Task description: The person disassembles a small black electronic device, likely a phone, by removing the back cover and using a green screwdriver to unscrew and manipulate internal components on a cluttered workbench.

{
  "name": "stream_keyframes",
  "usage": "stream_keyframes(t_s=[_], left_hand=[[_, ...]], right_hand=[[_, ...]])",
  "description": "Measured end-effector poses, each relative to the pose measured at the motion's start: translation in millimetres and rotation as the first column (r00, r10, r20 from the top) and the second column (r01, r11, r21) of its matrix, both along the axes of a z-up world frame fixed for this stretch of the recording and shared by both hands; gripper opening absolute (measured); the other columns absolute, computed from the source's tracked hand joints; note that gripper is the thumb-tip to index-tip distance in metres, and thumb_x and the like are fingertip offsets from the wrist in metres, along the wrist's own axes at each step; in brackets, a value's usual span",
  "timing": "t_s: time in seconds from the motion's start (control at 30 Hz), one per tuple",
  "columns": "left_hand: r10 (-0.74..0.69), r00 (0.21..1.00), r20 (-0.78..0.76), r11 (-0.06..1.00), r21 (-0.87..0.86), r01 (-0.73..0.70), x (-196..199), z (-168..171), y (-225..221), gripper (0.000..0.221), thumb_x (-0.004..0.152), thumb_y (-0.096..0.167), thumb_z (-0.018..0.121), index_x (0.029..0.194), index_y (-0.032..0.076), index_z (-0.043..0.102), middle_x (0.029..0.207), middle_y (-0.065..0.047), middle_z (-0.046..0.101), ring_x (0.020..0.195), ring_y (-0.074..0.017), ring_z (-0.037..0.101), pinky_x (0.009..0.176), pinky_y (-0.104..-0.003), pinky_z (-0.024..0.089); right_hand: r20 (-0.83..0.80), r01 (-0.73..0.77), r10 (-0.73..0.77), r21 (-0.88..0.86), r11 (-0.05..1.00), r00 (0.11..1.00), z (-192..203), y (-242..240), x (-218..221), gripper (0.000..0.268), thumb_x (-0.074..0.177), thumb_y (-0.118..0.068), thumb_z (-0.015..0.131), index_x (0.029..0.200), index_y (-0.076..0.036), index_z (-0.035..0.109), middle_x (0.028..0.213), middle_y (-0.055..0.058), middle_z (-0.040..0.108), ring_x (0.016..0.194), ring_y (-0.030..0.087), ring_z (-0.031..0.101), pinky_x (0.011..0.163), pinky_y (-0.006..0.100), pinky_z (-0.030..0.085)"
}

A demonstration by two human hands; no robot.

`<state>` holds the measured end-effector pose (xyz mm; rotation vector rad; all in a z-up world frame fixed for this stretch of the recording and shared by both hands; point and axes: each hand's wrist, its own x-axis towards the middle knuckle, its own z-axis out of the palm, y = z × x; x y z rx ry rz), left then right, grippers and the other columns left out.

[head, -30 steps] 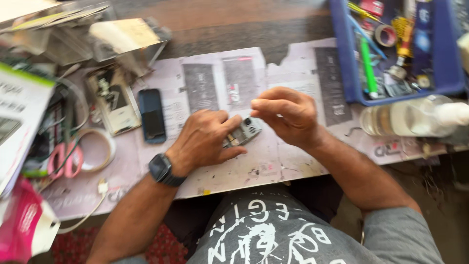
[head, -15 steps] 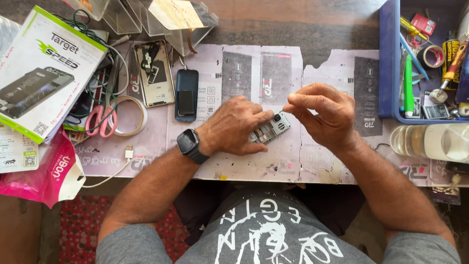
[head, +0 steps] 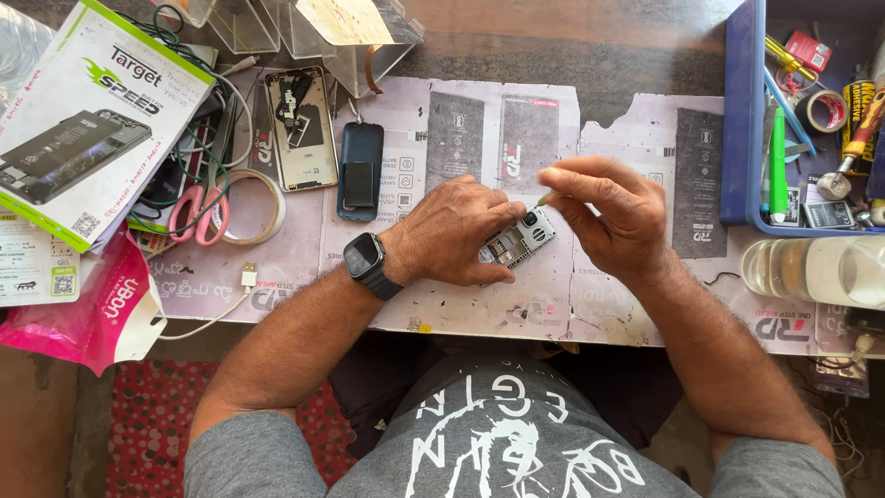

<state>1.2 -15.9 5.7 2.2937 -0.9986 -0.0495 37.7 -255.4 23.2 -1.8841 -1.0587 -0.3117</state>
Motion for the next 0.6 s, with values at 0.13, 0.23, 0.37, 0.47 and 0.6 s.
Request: stream_keyframes(t_s=[0.13, 0.23, 0.37, 0.47, 0.6], left_hand=[[0.008, 0.999, -0.041, 1.000, 0.010, -0.008, -0.1, 0.8, 0.3, 0.079, 0.064, 0.048, 0.092, 0.123, 0.002, 0.065, 0.094, -0.008, 0.071, 0.089, -0.0273, 0.069, 0.081, -0.044, 0.049], [0.004, 0.999, -0.042, 1.000, -0.015, -0.005, 0.5, 1.3, 0.7, 0.080, 0.063, 0.045, 0.092, 0.125, 0.003, 0.064, 0.095, -0.008, 0.072, 0.089, -0.0271, 0.069, 0.082, -0.044, 0.050], [-0.027, 0.998, 0.058, 0.998, -0.052, 0.030, 2.8, 2.9, 4.4, 0.077, 0.062, 0.039, 0.093, 0.125, 0.005, 0.065, 0.094, -0.010, 0.070, 0.088, -0.0305, 0.067, 0.082, -0.046, 0.049], [-0.065, 0.997, 0.042, 0.995, -0.070, 0.068, 5.2, -4.8, 7.6, 0.073, 0.063, 0.036, 0.096, 0.123, 0.006, 0.068, 0.093, -0.010, 0.069, 0.085, -0.0317, 0.065, 0.080, -0.046, 0.049], [-0.052, 0.999, -0.003, 0.998, -0.045, 0.052, 5.4, -3.1, 7.7, 0.071, 0.062, 0.034, 0.097, 0.121, 0.006, 0.070, 0.090, -0.007, 0.069, 0.084, -0.0294, 0.065, 0.081, -0.046, 0.049]], right_hand=[[0.021, 0.032, -0.032, 0.019, 0.999, 0.999, -5.2, -0.8, -0.4, 0.024, 0.095, -0.010, 0.081, 0.117, -0.011, 0.070, 0.102, 0.009, 0.071, 0.088, 0.016, 0.073, 0.070, 0.026, 0.064], [-0.024, 0.009, -0.009, -0.022, 1.000, 1.000, -4.4, -3.9, 0.6, 0.024, 0.103, -0.008, 0.076, 0.126, -0.010, 0.069, 0.110, 0.007, 0.074, 0.097, 0.017, 0.076, 0.074, 0.025, 0.066], [0.042, 0.011, -0.012, 0.029, 1.000, 0.999, -1.0, -1.9, 0.2, 0.027, 0.097, -0.009, 0.083, 0.121, -0.008, 0.071, 0.107, 0.011, 0.072, 0.089, 0.018, 0.074, 0.070, 0.028, 0.063], [0.022, -0.020, 0.020, -0.004, 1.000, 1.000, -3.7, -11.5, 0.3, 0.021, 0.107, 0.002, 0.074, 0.126, -0.003, 0.068, 0.116, 0.013, 0.073, 0.094, 0.019, 0.075, 0.079, 0.029, 0.064], [0.045, -0.097, 0.094, 0.061, 0.993, 0.994, -10.7, -8.4, 13.2, 0.024, 0.097, -0.004, 0.087, 0.117, -0.003, 0.074, 0.104, 0.013, 0.069, 0.085, 0.020, 0.068, 0.064, 0.028, 0.057]])
